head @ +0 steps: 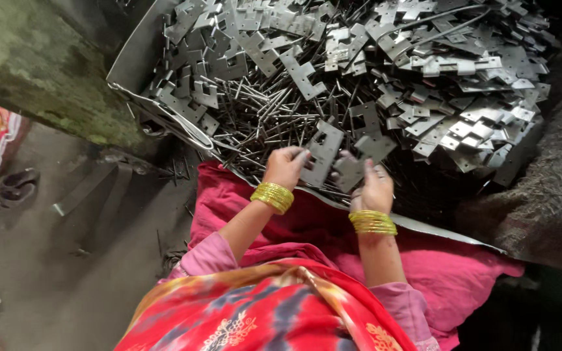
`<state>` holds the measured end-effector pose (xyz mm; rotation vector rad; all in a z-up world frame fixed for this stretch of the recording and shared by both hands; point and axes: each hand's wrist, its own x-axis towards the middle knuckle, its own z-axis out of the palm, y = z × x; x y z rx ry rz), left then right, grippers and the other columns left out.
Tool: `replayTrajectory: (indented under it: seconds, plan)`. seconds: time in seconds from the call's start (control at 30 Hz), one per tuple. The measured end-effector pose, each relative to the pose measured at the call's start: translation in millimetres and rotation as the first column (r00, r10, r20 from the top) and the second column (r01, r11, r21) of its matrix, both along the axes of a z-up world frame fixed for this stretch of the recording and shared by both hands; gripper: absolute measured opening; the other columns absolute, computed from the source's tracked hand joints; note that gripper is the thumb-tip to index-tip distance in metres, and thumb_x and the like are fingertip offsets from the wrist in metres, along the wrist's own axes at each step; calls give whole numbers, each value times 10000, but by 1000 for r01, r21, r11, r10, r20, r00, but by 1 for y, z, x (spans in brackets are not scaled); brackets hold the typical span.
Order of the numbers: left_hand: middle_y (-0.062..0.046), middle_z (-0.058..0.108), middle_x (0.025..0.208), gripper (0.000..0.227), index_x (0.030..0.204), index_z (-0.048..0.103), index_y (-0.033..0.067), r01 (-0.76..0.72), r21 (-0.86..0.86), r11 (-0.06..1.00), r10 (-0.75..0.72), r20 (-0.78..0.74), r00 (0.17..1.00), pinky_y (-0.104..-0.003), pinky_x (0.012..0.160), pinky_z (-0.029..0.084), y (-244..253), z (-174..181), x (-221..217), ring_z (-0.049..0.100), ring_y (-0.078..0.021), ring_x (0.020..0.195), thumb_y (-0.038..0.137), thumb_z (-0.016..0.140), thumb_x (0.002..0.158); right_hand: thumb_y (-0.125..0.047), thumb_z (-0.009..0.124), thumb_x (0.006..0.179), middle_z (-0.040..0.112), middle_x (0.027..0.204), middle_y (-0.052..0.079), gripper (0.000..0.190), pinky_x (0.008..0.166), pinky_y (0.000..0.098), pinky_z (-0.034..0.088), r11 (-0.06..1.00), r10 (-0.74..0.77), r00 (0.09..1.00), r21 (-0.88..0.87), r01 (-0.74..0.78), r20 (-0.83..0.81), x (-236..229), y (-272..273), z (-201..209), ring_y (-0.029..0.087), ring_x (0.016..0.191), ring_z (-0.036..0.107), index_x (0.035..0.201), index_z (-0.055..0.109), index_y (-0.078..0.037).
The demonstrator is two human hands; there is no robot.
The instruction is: The person sits on the floor and assembles small metal hardware components by hand. They pick up metal plates and nails from a large bin, insert the nails into the plates, and place the assembled units onto a nearby surface.
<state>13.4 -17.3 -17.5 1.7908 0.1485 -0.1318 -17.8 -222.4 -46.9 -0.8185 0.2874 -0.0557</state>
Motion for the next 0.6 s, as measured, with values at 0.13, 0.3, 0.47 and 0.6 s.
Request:
replayTrajectory:
  seconds: [0.13, 0.3, 0.47, 0.6]
  plan:
    - [-42, 752, 752, 239, 957, 795, 37, -110, 150, 983, 108, 23, 994, -283, 577, 526, 13, 22, 1, 667, -101, 610, 244, 678, 944, -180, 473, 1076, 715, 1080, 170, 257, 748, 517, 645, 986, -130, 989, 95, 136, -70, -1, -9, 17, 325, 916, 732, 1258, 589, -41]
    - [-83, 760, 772, 263, 989, 794, 33, -107, -102, 989, 110, 24, 994, -318, 605, 524, 0, 31, 11, 653, -129, 642, 268, 691, 934, -103, 472, 1042, 706, 1062, 250, 222, 765, 508, 654, 999, -19, 993, -50, 13, -113, 1, -16, -5, 366, 915, 738, 1243, 511, -16]
    - [-103, 753, 782, 254, 985, 820, 69, -214, 420, 882, 157, 166, 973, -342, 664, 488, 7, 33, 18, 650, -154, 646, 292, 708, 939, -105, 475, 1062, 711, 1131, 234, 294, 761, 424, 628, 977, 53, 998, -203, -58, -28, 4, -2, -22, 322, 950, 723, 1325, 529, 17]
    - [-78, 737, 762, 247, 995, 806, 84, -226, 324, 919, 219, 58, 974, -325, 638, 482, 14, 26, 25, 621, -132, 630, 296, 696, 931, -151, 488, 1076, 696, 1162, 211, 329, 810, 417, 602, 803, -156, 986, -573, 165, 65, -1, -1, -6, 312, 993, 699, 1346, 542, 28]
